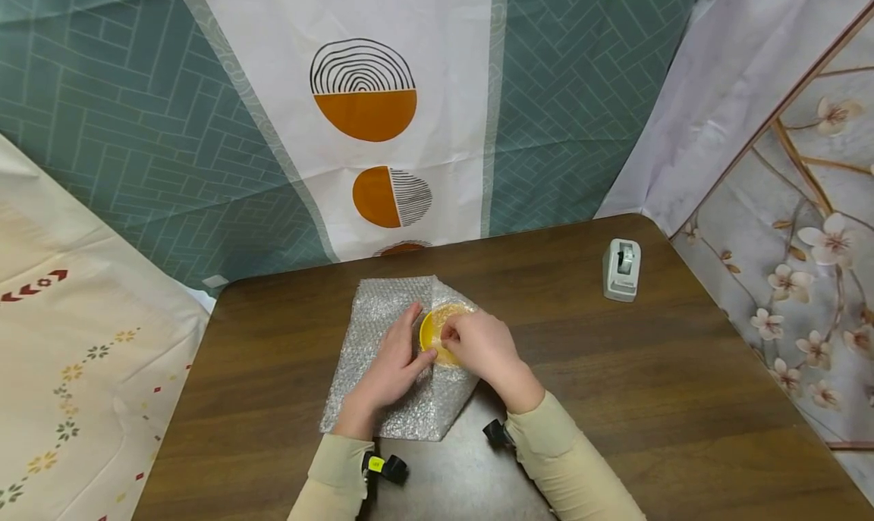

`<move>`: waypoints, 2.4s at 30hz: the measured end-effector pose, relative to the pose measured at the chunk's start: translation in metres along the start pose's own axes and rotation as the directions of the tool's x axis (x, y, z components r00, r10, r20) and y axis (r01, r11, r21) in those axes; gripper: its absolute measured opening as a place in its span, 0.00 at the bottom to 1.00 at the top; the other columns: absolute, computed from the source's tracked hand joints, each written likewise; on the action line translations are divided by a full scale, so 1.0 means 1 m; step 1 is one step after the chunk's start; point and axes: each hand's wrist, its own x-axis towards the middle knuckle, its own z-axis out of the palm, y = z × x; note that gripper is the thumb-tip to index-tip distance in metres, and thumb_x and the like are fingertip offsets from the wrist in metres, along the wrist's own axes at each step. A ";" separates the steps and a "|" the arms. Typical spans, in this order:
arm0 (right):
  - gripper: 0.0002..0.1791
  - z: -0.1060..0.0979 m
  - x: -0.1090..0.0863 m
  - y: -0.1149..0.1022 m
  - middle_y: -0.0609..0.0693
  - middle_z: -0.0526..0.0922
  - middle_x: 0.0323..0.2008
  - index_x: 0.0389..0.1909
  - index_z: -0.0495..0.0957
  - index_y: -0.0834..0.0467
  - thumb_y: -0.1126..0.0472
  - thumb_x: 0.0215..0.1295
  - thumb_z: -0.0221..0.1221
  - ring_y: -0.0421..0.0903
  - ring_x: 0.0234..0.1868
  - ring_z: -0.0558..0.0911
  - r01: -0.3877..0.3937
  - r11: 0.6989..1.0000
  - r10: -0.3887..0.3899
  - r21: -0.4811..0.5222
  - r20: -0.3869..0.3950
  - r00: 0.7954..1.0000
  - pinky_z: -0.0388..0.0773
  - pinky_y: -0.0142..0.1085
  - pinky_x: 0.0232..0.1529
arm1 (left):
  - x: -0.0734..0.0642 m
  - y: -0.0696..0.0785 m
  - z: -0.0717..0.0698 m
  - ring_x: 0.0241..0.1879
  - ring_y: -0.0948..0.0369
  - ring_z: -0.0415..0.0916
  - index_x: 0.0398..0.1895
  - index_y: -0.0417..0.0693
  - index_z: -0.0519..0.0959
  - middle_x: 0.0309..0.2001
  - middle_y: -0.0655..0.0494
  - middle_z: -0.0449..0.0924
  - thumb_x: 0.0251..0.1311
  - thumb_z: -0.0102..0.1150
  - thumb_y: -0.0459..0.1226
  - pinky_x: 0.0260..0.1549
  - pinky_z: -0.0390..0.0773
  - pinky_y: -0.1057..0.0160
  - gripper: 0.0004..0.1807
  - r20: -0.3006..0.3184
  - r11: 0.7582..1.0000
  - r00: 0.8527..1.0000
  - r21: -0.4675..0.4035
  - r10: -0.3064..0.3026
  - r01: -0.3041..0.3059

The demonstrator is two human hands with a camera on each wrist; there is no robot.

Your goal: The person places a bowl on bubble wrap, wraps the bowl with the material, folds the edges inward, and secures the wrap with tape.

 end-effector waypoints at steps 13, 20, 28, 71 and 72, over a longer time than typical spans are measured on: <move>0.08 0.015 -0.001 -0.015 0.38 0.86 0.27 0.26 0.89 0.46 0.61 0.64 0.72 0.45 0.30 0.85 0.060 0.991 -0.067 -0.117 -0.055 0.996 0.82 0.48 0.32 | -0.012 -0.037 -0.048 0.83 0.45 0.49 0.89 0.49 0.44 0.85 0.46 0.54 0.82 0.52 0.53 0.77 0.47 0.32 0.45 -0.145 0.984 0.978 -0.119 -0.147 0.130; 0.21 0.015 0.000 -0.015 0.40 0.74 0.17 0.18 0.77 0.48 0.55 0.74 0.67 0.44 0.23 0.77 0.129 0.978 -0.125 -0.166 0.038 0.991 0.79 0.46 0.29 | -0.014 -0.042 -0.055 0.82 0.43 0.53 0.88 0.48 0.49 0.84 0.47 0.57 0.83 0.50 0.52 0.76 0.54 0.33 0.41 -0.207 0.980 0.965 -0.147 -0.161 0.132; 0.18 0.002 -0.010 -0.015 0.47 0.90 0.36 0.30 0.85 0.51 0.55 0.78 0.52 0.60 0.62 0.80 0.224 0.953 -0.187 -0.205 0.186 0.965 0.63 0.66 0.68 | -0.013 -0.046 -0.059 0.80 0.43 0.57 0.86 0.46 0.58 0.82 0.45 0.61 0.82 0.55 0.45 0.76 0.59 0.37 0.35 -0.283 0.986 0.950 -0.135 -0.131 0.095; 0.18 0.025 -0.025 0.018 0.42 0.84 0.43 0.43 0.94 0.48 0.61 0.56 0.59 0.51 0.65 0.77 0.356 0.924 -0.352 -0.140 0.053 0.934 0.51 0.69 0.70 | -0.023 -0.059 -0.068 0.64 0.41 0.74 0.82 0.33 0.60 0.64 0.33 0.78 0.78 0.59 0.47 0.65 0.72 0.43 0.40 -0.099 0.678 0.767 -0.546 -0.635 0.491; 0.18 0.025 -0.024 0.018 0.42 0.84 0.43 0.42 0.94 0.48 0.61 0.56 0.59 0.52 0.65 0.77 0.359 0.923 -0.355 -0.139 0.050 0.933 0.51 0.69 0.70 | -0.022 -0.058 -0.068 0.67 0.40 0.72 0.80 0.32 0.64 0.66 0.32 0.76 0.78 0.59 0.47 0.67 0.71 0.42 0.38 -0.104 0.685 0.772 -0.545 -0.627 0.483</move>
